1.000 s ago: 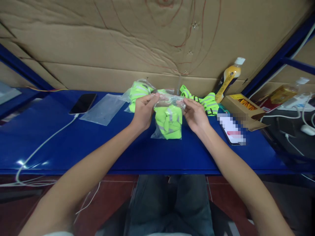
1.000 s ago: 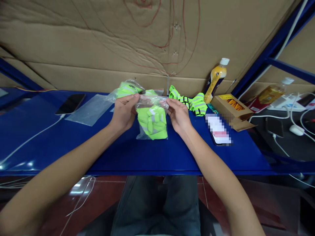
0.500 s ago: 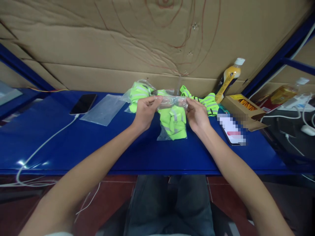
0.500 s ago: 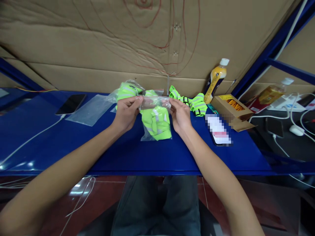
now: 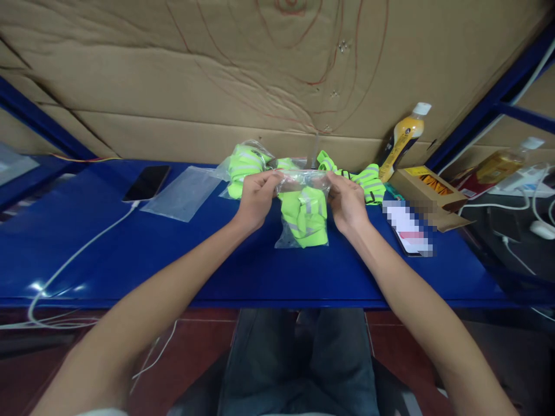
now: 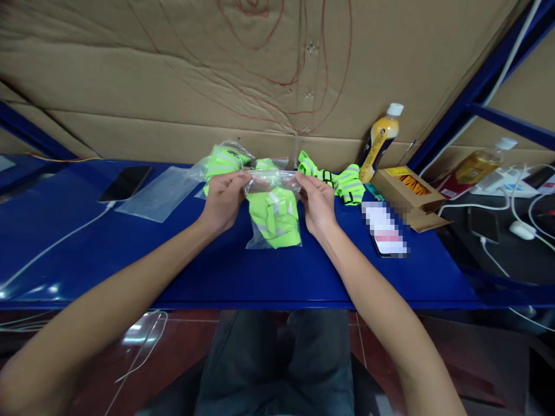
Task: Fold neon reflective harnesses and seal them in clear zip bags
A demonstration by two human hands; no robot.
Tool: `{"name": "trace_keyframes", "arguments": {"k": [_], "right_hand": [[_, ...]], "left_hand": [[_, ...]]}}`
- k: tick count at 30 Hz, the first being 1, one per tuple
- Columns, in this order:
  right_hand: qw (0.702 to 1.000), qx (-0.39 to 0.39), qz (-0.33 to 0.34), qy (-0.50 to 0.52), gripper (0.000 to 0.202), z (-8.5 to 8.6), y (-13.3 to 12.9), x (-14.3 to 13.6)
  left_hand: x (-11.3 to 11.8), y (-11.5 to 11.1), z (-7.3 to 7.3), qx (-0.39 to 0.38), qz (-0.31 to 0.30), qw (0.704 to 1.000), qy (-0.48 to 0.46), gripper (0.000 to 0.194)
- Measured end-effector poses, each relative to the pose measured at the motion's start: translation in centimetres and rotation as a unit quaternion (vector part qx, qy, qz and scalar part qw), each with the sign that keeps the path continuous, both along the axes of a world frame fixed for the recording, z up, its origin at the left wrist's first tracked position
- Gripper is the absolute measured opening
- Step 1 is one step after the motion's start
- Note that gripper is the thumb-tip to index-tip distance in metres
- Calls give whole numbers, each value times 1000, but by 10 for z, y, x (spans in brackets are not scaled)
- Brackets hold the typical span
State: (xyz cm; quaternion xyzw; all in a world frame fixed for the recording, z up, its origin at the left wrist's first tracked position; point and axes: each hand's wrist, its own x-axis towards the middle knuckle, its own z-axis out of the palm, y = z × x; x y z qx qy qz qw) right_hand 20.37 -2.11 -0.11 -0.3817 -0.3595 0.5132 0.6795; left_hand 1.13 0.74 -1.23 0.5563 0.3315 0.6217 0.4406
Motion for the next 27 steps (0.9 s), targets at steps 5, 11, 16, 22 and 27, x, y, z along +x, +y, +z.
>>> {"name": "trace_keyframes", "arguments": {"k": [5, 11, 16, 22, 27], "right_hand": [[1000, 9, 16, 7, 25, 2, -3, -3], [1000, 1, 23, -2, 30, 2, -5, -7], [999, 13, 31, -7, 33, 2, -8, -10], [1000, 13, 23, -13, 29, 1, -10, -15], [1000, 6, 23, -4, 24, 0, -11, -17]], "left_hand": [[0, -2, 2, 20, -25, 999, -5, 26], [2, -9, 7, 50, -4, 999, 9, 18], [5, -12, 11, 30, -19, 999, -8, 22], [7, -16, 15, 12, 4, 1000, -13, 19], [7, -19, 17, 17, -15, 1000, -12, 15]]}}
